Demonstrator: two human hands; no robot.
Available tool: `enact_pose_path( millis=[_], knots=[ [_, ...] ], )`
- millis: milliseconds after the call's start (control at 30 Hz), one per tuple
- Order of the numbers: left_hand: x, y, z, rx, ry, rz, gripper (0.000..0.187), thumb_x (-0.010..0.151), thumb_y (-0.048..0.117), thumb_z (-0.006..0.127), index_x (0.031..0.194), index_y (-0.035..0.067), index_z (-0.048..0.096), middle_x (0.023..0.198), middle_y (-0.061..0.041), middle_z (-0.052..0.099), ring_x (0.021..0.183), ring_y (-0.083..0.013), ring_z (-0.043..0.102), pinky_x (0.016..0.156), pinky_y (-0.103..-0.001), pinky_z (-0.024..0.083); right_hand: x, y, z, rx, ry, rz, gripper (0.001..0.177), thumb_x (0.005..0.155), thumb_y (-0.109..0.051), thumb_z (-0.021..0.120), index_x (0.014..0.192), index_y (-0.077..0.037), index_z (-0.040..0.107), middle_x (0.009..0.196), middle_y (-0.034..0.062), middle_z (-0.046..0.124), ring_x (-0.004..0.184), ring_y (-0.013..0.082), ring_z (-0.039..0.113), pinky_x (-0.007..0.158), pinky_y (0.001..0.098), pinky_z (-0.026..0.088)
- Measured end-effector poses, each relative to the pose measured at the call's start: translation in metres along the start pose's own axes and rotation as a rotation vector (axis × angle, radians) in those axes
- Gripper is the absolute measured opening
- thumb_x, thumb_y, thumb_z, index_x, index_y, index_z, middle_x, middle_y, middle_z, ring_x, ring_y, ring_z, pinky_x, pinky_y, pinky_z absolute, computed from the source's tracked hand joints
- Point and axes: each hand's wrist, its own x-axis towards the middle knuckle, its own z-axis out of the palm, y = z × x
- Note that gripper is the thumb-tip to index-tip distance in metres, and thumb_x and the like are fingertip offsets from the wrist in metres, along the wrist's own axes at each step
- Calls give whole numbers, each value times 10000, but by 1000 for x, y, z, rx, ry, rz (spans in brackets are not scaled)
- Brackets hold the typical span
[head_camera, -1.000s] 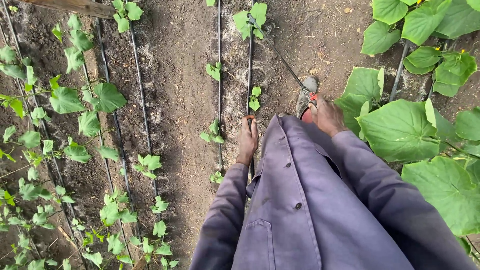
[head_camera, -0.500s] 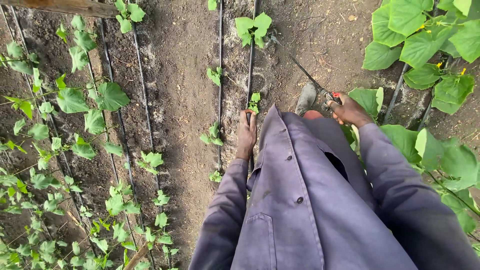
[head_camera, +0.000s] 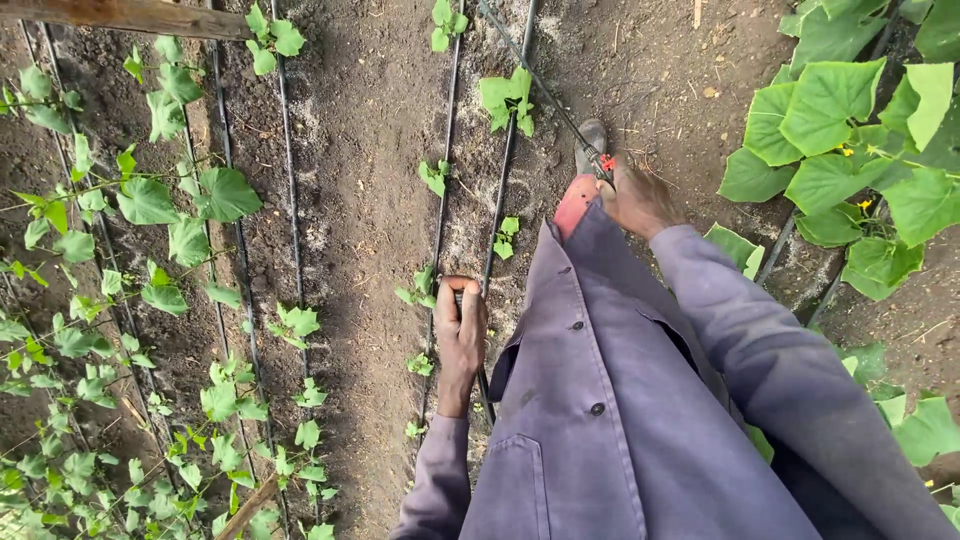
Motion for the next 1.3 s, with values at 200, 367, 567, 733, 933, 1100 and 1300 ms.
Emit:
enact_pose_path(
  millis=[200,367,567,733,933,1100,1300],
  knots=[
    [51,36,13,273,85,45,269,1111,249,383,1112,54,569,741,-106,614,560,-180,536,507,-333,470,62,-60,-21,-51,33,-78,505,1012,-213,470,1457,3,365,755,260,702,743,444,720,771,572,575],
    [128,0,50,260,119,-45,282,1114,281,420,1204,68,583,808,-130,628,628,-209,562,568,-353,490,131,-60,2,-50,-34,-3,413,1038,-384,375,1253,-49,486,955,283,738,1030,479,710,991,572,448],
    [163,-70,63,293,36,-326,238,1091,375,434,1167,207,585,864,-129,670,807,-349,673,730,-478,536,159,-58,2,218,-70,274,635,1067,-494,281,1271,36,565,1114,327,684,1187,495,619,1069,553,377],
    [180,-78,73,310,42,-376,220,1068,406,452,1131,242,585,901,-169,691,867,-435,691,799,-538,527,147,-72,-68,169,-106,356,845,1009,-638,188,1265,3,675,1164,270,705,1233,458,600,1043,537,406],
    [197,-69,77,305,117,-287,183,1072,331,492,1072,182,598,755,-159,643,691,-365,655,654,-468,517,178,-19,-63,-201,-279,49,569,1008,-456,407,1396,-41,438,1172,289,712,1194,454,648,1008,582,496],
    [202,16,69,207,209,-179,224,1108,285,458,1002,140,591,734,-85,603,614,-226,581,555,-355,507,197,-7,-65,-166,-313,41,529,981,-498,448,1289,-75,528,1149,272,722,1183,441,657,987,555,521],
    [186,64,46,118,267,-1,217,1083,197,467,949,113,616,605,-3,547,501,-108,513,489,-255,457,237,23,-37,-119,-316,18,481,981,-396,455,1300,-49,553,1176,255,728,1183,422,668,1022,525,517]
  ],
)
